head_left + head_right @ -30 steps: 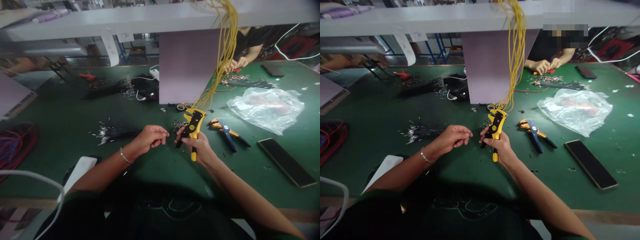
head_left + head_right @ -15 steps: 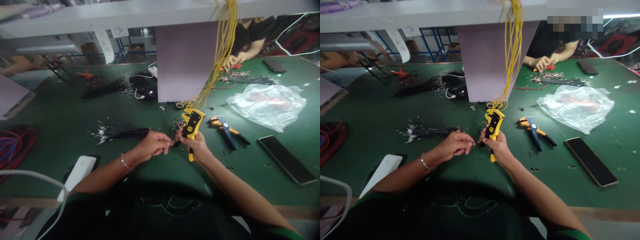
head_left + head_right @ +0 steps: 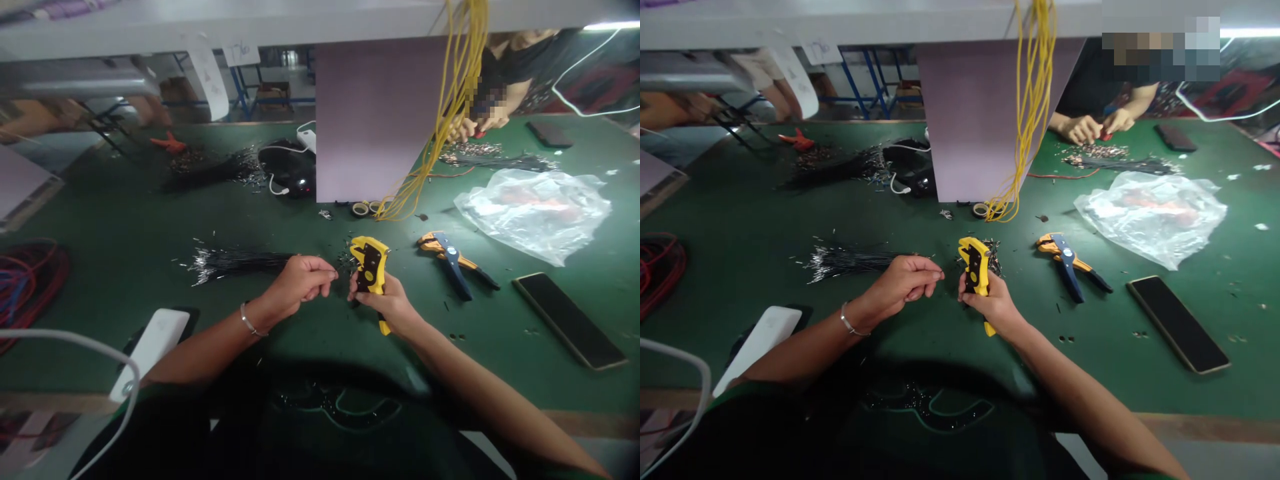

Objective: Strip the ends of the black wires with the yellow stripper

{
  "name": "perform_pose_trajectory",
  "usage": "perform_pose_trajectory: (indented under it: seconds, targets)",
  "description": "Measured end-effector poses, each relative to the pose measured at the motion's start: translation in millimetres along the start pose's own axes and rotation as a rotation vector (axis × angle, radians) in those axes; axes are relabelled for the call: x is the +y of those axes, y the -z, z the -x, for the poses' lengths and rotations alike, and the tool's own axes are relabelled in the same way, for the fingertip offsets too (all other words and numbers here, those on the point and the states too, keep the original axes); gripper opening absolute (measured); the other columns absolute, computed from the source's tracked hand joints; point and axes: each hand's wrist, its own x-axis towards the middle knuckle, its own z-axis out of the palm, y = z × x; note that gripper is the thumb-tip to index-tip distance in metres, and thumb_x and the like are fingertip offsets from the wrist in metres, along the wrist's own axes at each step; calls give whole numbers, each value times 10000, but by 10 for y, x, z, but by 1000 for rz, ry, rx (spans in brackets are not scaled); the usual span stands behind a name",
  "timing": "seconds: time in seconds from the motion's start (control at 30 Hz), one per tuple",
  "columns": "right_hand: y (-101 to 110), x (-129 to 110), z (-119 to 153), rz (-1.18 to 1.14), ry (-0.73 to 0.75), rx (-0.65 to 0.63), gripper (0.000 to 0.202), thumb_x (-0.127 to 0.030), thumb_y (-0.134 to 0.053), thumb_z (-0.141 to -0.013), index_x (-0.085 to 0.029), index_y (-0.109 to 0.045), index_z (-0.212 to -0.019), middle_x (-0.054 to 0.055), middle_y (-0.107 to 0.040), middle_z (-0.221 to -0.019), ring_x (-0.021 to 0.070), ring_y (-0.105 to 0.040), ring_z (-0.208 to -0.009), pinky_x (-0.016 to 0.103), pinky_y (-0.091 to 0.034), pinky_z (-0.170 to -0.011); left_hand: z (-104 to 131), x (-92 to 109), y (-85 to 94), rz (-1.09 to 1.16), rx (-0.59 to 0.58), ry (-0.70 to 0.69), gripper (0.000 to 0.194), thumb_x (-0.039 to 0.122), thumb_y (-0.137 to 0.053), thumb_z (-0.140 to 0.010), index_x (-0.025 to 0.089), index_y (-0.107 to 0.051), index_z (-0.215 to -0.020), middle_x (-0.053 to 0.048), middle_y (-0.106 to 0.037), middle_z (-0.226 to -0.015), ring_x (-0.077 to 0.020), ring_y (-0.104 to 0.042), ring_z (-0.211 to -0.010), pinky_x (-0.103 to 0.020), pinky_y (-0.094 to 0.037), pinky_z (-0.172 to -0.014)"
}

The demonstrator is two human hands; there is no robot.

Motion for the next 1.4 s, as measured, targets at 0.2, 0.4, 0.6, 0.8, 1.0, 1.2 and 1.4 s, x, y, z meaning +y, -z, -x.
perform_pose_trajectory:
  seconds: [0.2, 0.4, 0.6, 0.8, 1.0, 1.2, 1.4]
  targets:
    - [-15, 35, 32, 7, -52, -24, 323, -200, -767, -620, -181, -632, -914, 29, -675, -840, 175, -623, -732, 360, -513, -745, -20, -42, 4, 15, 9, 30, 65, 159, -619, -727, 101, -648, -732, 22, -549, -454, -9, -298, -313, -191, -124, -342]
    - [35, 125, 64, -73, -108, -104, 521, -204, -808, -582, -183, -620, -1067, 74, -709, -982, 228, -652, -883, 459, -487, -902, 2, -51, 0, 4, -14, 33, 80, 149, -599, -749, 108, -658, -782, 30, -549, -466, -8, -304, -320, -192, -128, -350]
    - [59, 146, 36, -92, -116, -143, 571, -247, -821, -576, -178, -616, -1104, 85, -706, -995, 232, -653, -871, 455, -489, -893, 31, -42, -71, -36, -27, 25, 80, 160, -589, -774, 121, -657, -787, 43, -542, -459, -10, -307, -317, -200, -156, -352]
    - [81, 113, 8, -109, -118, -177, 566, -238, -821, -552, -185, -631, -1083, 69, -714, -968, 228, -653, -843, 419, -494, -860, 31, -59, -162, -46, -39, 11, 98, 149, -555, -790, 109, -645, -792, 52, -535, -459, -15, -316, -324, -189, -183, -351]
    - [20, 102, 68, 46, -94, -110, 370, -164, -725, -586, -179, -643, -946, 25, -681, -828, 187, -614, -736, 342, -506, -715, 44, -90, -194, -84, -52, -20, 205, 64, -517, -761, 103, -677, -882, 61, -534, -458, -23, -356, -363, -181, -267, -403]
    - [-107, 55, 155, 464, 82, -26, 179, -164, -573, -652, -199, -587, -827, 21, -628, -758, 186, -583, -665, 331, -492, -642, 98, -102, -108, -170, -99, -113, 263, 93, -519, -758, 123, -702, -945, 71, -494, -451, -48, -407, -438, -201, -330, -496]
    - [-88, 109, 177, 836, 390, 113, 532, -137, -534, -598, -214, -534, -1124, 91, -662, -1013, 285, -628, -905, 436, -509, -818, 111, -91, -34, -327, -147, -157, 200, 104, -497, -727, 147, -692, -732, 55, -482, -472, -57, -393, -474, -196, -313, -501]
